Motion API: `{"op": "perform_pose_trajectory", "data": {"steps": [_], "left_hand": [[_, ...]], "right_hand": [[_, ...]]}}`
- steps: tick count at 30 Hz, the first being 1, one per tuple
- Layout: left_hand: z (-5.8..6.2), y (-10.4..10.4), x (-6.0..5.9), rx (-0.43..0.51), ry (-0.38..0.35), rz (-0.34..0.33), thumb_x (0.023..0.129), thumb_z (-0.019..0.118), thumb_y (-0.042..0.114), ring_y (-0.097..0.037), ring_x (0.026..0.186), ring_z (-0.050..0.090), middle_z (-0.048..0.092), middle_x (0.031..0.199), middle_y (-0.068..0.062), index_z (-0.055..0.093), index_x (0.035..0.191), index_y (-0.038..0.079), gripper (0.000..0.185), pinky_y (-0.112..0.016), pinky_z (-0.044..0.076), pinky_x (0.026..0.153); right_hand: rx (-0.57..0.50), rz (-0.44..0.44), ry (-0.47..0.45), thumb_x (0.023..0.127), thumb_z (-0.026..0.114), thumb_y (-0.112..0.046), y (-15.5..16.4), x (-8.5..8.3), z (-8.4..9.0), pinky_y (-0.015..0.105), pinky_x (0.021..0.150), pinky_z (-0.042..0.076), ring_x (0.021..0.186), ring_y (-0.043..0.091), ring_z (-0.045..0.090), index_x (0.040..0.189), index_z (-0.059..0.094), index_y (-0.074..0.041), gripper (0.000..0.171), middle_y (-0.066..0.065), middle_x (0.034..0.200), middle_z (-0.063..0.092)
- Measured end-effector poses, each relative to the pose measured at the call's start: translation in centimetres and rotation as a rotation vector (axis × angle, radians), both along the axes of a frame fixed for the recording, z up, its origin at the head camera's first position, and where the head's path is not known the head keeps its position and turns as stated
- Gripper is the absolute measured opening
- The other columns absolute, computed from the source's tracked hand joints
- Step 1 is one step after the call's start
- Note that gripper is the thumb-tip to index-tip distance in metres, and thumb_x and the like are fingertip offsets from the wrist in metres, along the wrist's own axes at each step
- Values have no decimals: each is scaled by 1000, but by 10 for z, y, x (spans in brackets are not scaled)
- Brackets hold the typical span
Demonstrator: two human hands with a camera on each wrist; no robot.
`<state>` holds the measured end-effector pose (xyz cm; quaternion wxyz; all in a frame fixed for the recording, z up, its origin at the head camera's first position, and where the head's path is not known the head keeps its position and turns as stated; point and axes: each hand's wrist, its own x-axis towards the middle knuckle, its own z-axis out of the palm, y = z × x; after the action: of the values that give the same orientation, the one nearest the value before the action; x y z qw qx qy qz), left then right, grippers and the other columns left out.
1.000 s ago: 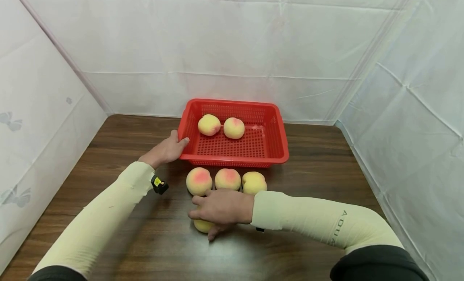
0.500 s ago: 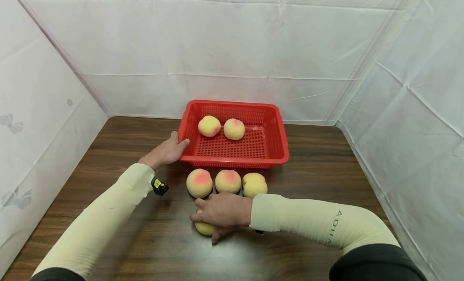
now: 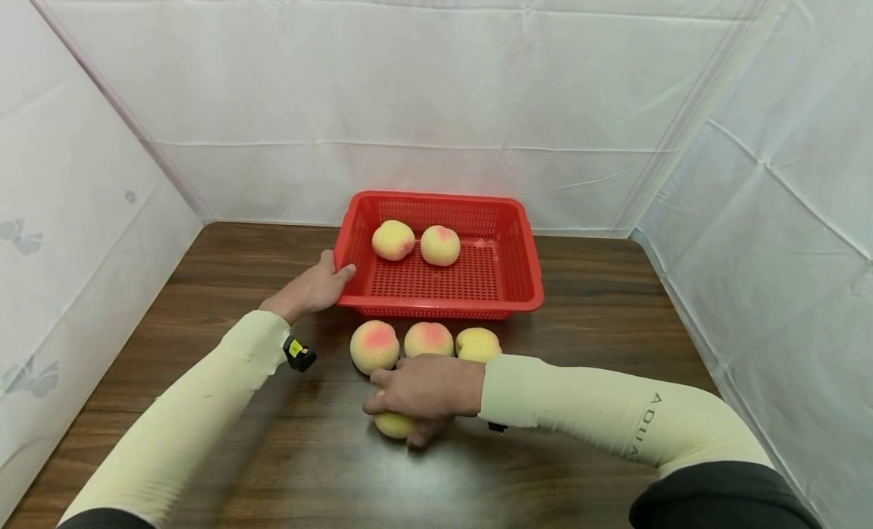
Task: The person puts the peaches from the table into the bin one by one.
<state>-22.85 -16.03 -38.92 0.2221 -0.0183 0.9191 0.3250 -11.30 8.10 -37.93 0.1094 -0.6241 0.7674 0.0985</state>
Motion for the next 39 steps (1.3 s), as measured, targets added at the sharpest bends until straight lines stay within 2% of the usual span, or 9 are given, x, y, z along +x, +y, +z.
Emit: {"op": "perform_pose_trajectory", "data": {"steps": [4,7,11,15,21,30,39], "left_hand": [[-1,0,0,-3,0,-2,111,34,45,-27,96,57,57,108,-16,23,150,1,59,-41,44,87],[-1,0,1,-4,4,-5,111,33,45,-27,95,58,58,108,-16,24,148,1,58,-41,44,86],[-1,0,2,0,6,-12,111,34,45,-26,93,58,58,107,-16,25,146,1,57,-41,44,85],[-3,0,3,-1,-6,-11,111,34,45,-27,93,58,58,108,-15,25,145,2,55,-41,44,84],[-3,0,4,-1,-5,-12,111,34,46,-27,92,58,58,107,-15,27,143,3,53,-40,44,81],[-4,-1,1,-5,3,-17,111,33,46,-26,91,57,57,105,-15,27,142,3,53,-39,44,81],[-2,-1,0,-8,0,-20,112,33,45,-26,90,57,57,105,-15,27,143,2,53,-39,43,81]], "right_hand": [[-4,-12,-20,83,83,-53,2,-5,9,23,69,52,84,11,61,129,57,-32,57,-4,116,56],[3,-25,-24,83,83,-53,4,-8,15,24,69,52,85,13,61,134,57,-32,61,-3,118,57],[9,-34,9,83,83,-54,6,-12,23,26,72,54,89,16,63,141,57,-33,66,-1,125,57],[-16,-24,47,82,83,-55,10,-15,30,28,77,57,90,16,63,139,58,-32,67,0,125,59],[-57,-57,0,82,85,-50,14,-23,40,29,84,57,94,16,63,137,57,-30,65,-1,123,59],[-94,-99,18,84,84,-46,21,-38,59,26,79,57,88,12,60,139,58,-28,64,-2,120,59],[-113,-165,-23,84,86,-41,27,-50,71,29,79,57,86,13,60,141,59,-25,65,1,123,58]]}}
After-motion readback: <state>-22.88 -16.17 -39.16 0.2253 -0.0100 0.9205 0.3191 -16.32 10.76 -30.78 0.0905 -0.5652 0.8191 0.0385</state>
